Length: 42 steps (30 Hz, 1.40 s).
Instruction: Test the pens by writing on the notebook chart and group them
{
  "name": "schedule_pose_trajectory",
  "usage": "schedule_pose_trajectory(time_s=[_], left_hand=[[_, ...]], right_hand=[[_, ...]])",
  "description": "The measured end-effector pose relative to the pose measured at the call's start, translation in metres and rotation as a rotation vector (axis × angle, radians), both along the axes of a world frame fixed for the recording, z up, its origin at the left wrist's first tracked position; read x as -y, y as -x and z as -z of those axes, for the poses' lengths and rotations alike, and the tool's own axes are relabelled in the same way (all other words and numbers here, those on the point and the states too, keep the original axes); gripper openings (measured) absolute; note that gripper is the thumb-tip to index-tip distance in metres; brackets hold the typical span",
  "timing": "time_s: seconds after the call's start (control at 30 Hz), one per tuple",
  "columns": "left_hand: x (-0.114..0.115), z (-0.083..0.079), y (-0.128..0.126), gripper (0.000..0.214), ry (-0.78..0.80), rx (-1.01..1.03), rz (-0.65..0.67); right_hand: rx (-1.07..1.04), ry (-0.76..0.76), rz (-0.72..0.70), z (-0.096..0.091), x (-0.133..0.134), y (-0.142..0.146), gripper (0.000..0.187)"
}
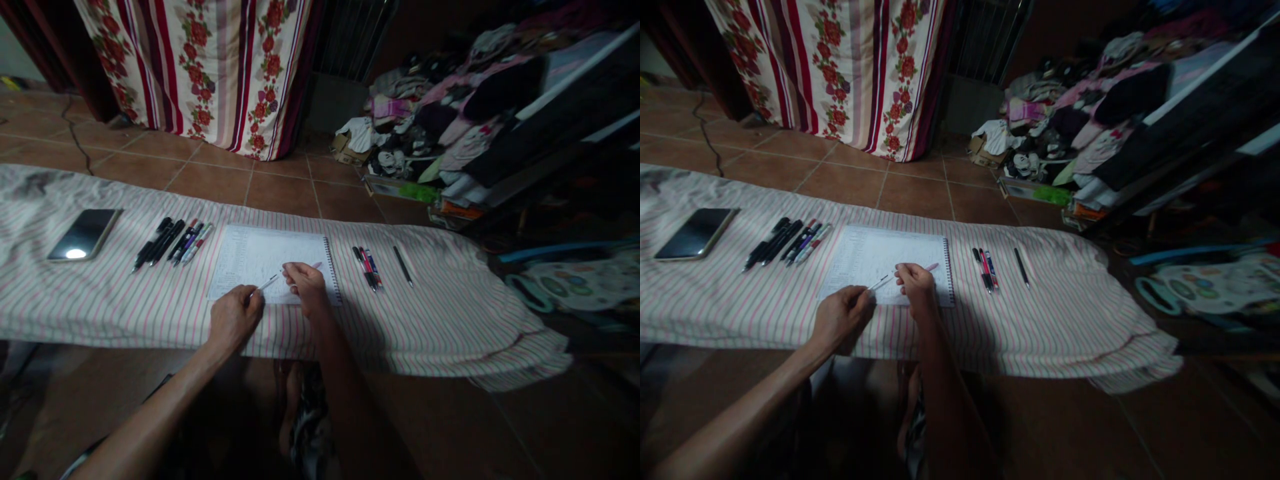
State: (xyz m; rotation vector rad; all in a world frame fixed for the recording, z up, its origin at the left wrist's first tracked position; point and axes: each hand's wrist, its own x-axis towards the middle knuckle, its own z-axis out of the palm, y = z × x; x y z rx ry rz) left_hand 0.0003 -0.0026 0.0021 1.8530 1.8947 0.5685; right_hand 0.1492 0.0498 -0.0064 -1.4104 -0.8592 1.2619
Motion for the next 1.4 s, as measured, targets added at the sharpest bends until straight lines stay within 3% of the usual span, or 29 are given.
schedule_pose_trajectory(time_s=[0.17,0.43,0.67,0.93,1.1,1.23,1.4], left_hand=[[0.001,-0.001,0.004,0.033,0.013,-0.014,-0.015],[0.001,0.000,0.007,0.033,0.025,-0.036,-0.040],[0.001,-0.001,0.009,0.033,0.032,-0.014,-0.048],[0.001,-0.004,0.009,0.034,0.030,0.008,-0.049],[0.000,-0.002,0.009,0.034,0.010,0.030,-0.054],[0.000,-0.001,0.008,0.034,0.023,0.067,-0.075],[0.000,-0.003,0.005,0.033,0.018,0.113,-0.079]], right_hand=[[0.134,-0.015,0.055,0.008,-0.006,-0.004,0.024],[0.562,-0.099,-0.084,0.019,-0.006,-0.004,0.021],[0.689,-0.154,-0.104,0.019,-0.007,-0.003,0.017],[0.558,-0.146,-0.049,0.025,-0.008,-0.006,0.024],[0.403,-0.102,-0.050,0.013,-0.005,-0.003,0.022],[0.107,0.015,-0.213,-0.008,0.003,0.002,0.025],[-0.022,0.093,-0.391,-0.021,0.012,0.008,0.026]])
